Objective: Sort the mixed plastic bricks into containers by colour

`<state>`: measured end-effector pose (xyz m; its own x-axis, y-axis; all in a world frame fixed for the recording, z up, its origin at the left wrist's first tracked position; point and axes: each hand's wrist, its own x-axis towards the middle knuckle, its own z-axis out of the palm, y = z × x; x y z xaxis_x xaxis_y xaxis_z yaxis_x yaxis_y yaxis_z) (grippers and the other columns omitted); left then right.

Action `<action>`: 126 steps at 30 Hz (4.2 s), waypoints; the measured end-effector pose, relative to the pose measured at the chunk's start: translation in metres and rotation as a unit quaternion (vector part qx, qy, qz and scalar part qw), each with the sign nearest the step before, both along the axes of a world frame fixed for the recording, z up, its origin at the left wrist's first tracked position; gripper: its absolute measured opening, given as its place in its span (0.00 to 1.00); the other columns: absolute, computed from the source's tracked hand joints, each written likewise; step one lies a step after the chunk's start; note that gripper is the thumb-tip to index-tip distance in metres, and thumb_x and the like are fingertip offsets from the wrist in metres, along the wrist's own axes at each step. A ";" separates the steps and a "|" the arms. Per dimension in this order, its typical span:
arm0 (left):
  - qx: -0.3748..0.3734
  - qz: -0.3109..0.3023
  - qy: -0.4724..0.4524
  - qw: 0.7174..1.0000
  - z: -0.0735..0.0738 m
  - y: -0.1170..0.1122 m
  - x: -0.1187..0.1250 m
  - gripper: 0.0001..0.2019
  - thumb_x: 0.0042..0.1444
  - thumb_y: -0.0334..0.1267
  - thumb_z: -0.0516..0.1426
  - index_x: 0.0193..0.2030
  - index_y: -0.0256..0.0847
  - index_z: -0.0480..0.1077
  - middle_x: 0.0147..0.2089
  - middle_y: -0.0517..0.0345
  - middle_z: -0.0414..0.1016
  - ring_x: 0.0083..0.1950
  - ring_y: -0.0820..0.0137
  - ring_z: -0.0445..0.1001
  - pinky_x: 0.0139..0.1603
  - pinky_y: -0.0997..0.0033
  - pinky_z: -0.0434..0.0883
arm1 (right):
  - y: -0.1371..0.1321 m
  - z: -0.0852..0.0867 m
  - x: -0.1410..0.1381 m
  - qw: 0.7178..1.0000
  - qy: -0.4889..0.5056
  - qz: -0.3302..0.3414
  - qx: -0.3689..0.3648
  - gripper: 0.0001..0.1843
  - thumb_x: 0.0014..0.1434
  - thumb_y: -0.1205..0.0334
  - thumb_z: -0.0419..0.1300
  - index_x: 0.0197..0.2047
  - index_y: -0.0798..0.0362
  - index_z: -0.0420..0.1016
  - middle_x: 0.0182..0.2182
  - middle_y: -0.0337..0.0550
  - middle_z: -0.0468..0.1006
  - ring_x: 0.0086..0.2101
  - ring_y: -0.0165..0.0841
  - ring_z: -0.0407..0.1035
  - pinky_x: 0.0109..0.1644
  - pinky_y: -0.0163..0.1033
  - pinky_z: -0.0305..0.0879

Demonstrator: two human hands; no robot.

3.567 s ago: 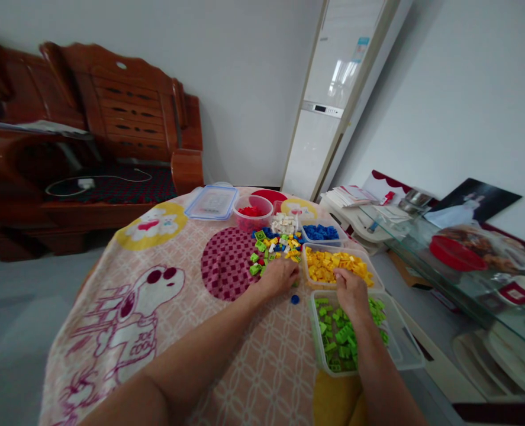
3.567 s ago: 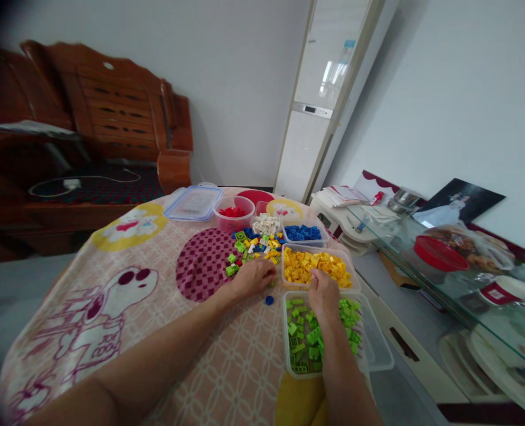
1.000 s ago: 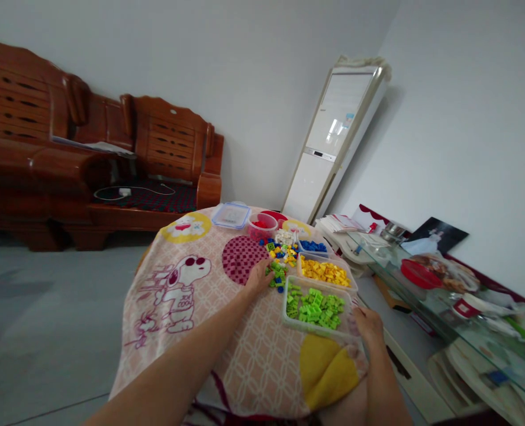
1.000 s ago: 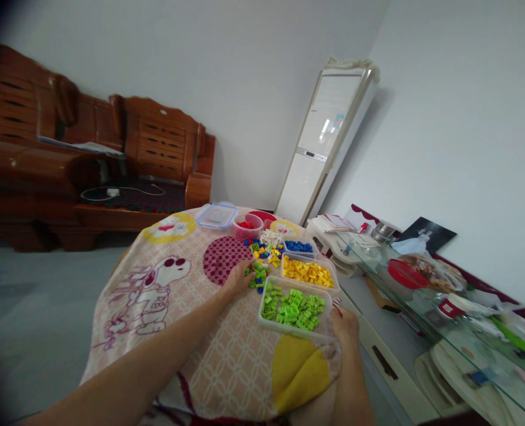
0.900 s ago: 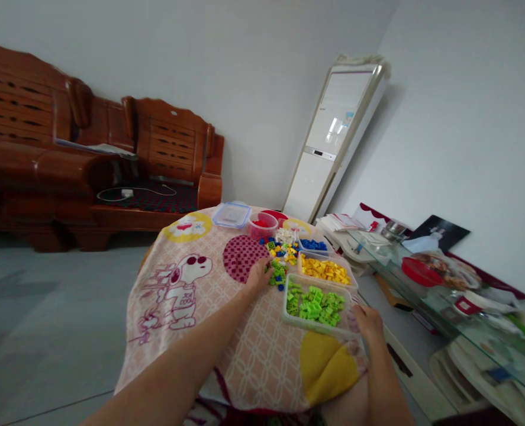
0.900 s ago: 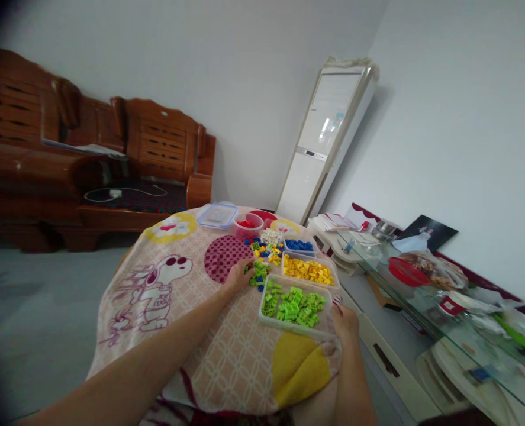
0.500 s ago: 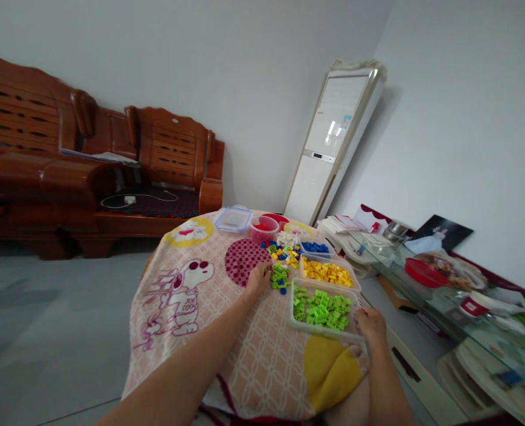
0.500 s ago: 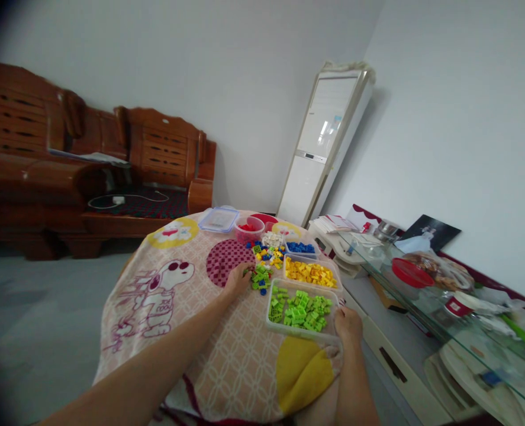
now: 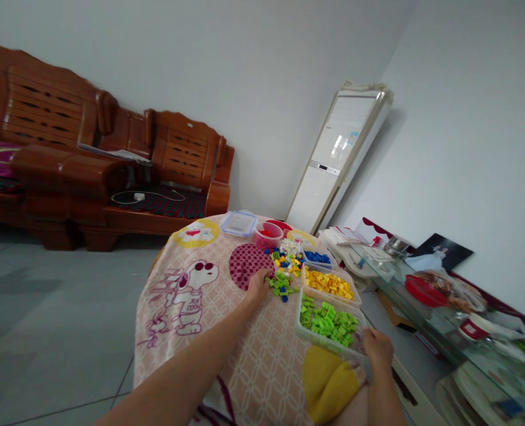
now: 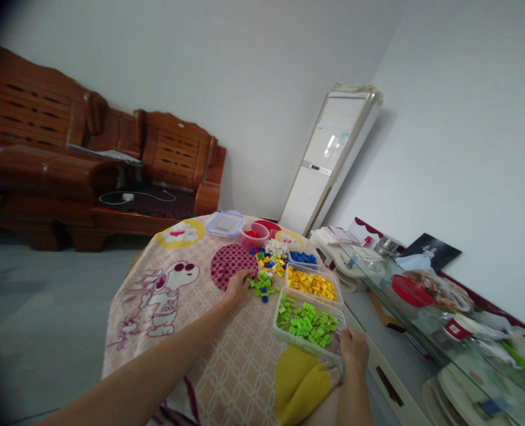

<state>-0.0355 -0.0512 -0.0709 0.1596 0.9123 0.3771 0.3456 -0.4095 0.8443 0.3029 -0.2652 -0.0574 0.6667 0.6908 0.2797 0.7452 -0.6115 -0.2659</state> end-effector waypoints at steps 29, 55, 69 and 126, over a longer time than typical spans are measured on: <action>0.002 0.019 0.034 0.999 0.002 -0.008 -0.008 0.11 0.58 0.35 0.56 0.42 0.38 0.79 0.44 0.51 0.81 0.43 0.67 0.77 0.48 0.70 0.70 | 0.034 0.009 -0.070 0.986 -0.033 0.166 -0.002 0.19 0.64 0.64 0.51 0.52 0.55 0.79 0.50 0.49 0.80 0.51 0.37 0.72 0.58 0.36 0.60; 0.178 -0.149 -0.005 0.973 -0.006 -0.074 0.049 0.20 0.62 0.35 0.52 0.60 0.42 0.70 0.61 0.48 0.72 0.63 0.62 0.68 0.68 0.52 0.63 | 0.032 0.015 -0.075 0.989 -0.038 0.141 0.017 0.18 0.63 0.65 0.50 0.46 0.52 0.82 0.44 0.46 0.83 0.45 0.35 0.74 0.51 0.34 0.62; 0.035 0.013 0.041 0.998 -0.013 -0.034 0.014 0.13 0.49 0.25 0.55 0.40 0.37 0.76 0.44 0.50 0.80 0.48 0.63 0.76 0.53 0.63 0.71 | 0.031 0.014 -0.075 0.989 -0.029 0.141 0.034 0.19 0.63 0.63 0.50 0.44 0.51 0.82 0.41 0.45 0.83 0.43 0.34 0.74 0.49 0.34 0.62; 0.045 0.010 -0.034 0.998 0.003 -0.052 0.018 0.12 0.55 0.28 0.55 0.41 0.38 0.79 0.42 0.51 0.81 0.44 0.65 0.78 0.49 0.65 0.74 | 0.033 0.001 -0.066 0.982 -0.084 0.158 0.062 0.18 0.64 0.66 0.50 0.41 0.52 0.83 0.37 0.46 0.83 0.38 0.34 0.75 0.45 0.34 0.63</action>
